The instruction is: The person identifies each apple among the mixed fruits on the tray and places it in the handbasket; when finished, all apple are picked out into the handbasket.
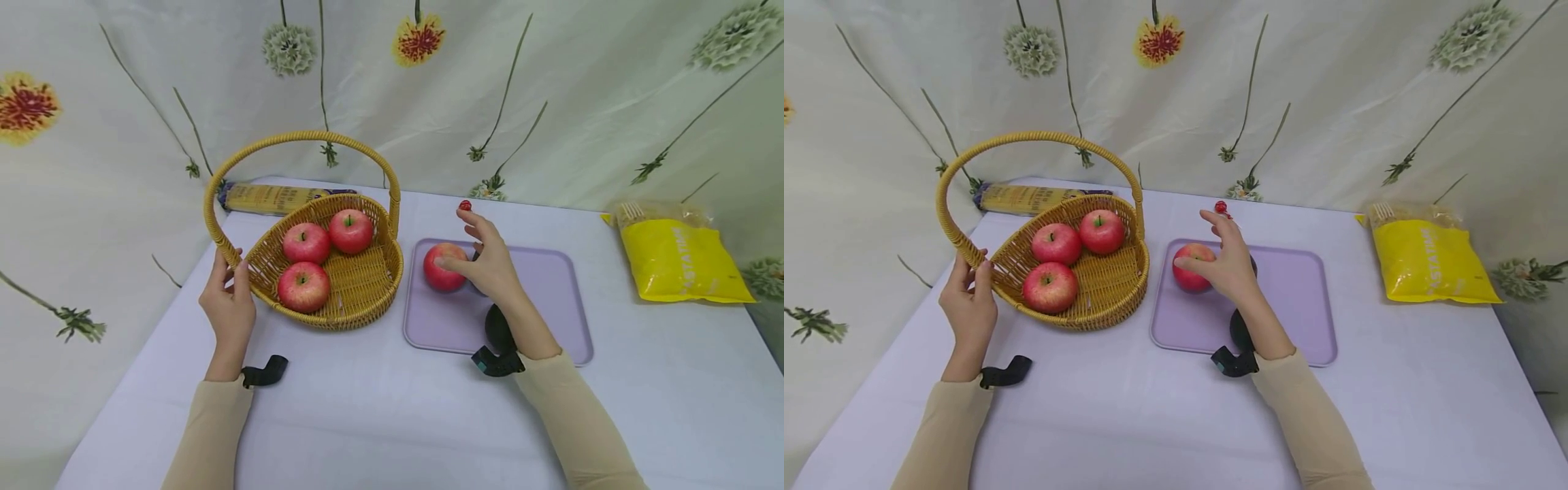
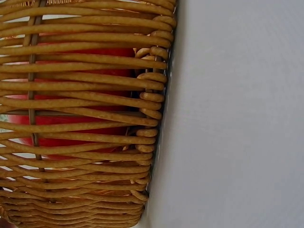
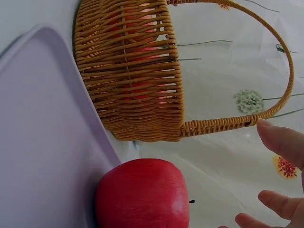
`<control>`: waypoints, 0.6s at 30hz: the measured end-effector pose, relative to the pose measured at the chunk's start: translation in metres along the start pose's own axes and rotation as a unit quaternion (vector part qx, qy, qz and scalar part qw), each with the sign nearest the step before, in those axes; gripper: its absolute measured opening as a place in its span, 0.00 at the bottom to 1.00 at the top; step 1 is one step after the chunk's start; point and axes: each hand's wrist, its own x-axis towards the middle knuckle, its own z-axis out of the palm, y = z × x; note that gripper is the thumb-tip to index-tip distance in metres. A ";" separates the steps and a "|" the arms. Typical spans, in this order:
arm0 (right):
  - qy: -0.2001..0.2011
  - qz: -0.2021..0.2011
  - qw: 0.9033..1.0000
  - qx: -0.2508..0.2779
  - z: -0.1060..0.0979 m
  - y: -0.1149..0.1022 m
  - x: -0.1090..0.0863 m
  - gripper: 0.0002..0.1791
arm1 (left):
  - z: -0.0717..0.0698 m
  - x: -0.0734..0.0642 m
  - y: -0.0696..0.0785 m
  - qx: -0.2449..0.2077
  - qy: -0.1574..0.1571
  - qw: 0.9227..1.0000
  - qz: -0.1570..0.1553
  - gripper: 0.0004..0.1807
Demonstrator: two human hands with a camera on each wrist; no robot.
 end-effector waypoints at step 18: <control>-0.026 0.033 0.999 -0.020 0.008 0.016 0.006 0.45 | 0.000 0.000 0.000 0.002 -0.003 1.000 -0.002 0.23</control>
